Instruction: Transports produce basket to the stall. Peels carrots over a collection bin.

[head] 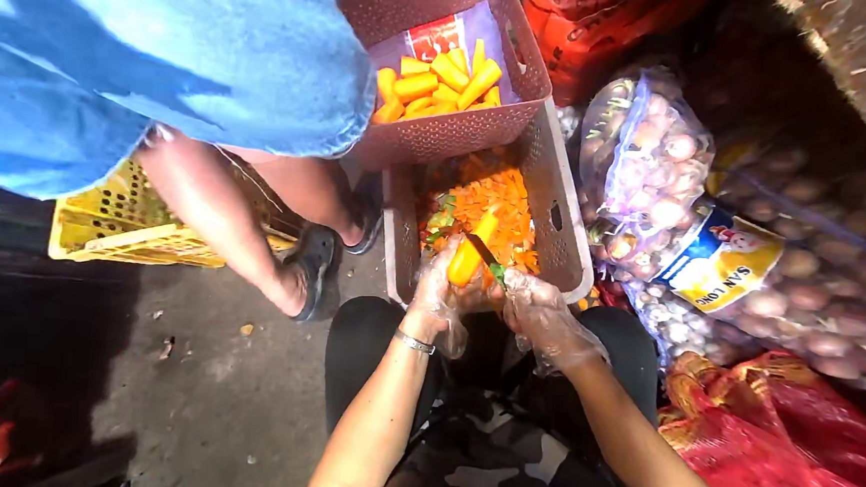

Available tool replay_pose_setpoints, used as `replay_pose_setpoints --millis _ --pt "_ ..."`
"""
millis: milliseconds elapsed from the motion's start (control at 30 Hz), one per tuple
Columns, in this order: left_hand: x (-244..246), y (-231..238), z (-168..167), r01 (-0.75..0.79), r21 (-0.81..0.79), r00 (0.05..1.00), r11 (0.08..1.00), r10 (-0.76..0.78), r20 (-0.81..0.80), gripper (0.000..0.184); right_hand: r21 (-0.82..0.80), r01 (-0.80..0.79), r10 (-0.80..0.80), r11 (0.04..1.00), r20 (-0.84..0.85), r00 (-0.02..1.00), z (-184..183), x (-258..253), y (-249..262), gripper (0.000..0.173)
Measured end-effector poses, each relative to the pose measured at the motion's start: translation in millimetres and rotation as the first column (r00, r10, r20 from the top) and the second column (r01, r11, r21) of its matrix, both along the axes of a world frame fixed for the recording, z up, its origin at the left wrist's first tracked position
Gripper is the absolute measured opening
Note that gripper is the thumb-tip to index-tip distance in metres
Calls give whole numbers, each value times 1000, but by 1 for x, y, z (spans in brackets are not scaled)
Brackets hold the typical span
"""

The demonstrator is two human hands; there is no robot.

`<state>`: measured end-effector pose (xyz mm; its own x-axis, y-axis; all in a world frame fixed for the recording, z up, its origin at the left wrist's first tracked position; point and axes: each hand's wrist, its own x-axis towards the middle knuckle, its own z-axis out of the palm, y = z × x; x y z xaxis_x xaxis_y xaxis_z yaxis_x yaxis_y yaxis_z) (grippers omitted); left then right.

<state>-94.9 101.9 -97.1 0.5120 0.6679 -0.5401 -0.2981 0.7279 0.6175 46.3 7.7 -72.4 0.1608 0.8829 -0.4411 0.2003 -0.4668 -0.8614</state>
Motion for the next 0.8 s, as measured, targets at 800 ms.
replay_pose_setpoints --millis 800 --pt "0 4 -6 18 -107 994 994 -29 -101 49 -37 -11 -1 999 -296 955 -17 -9 2 45"
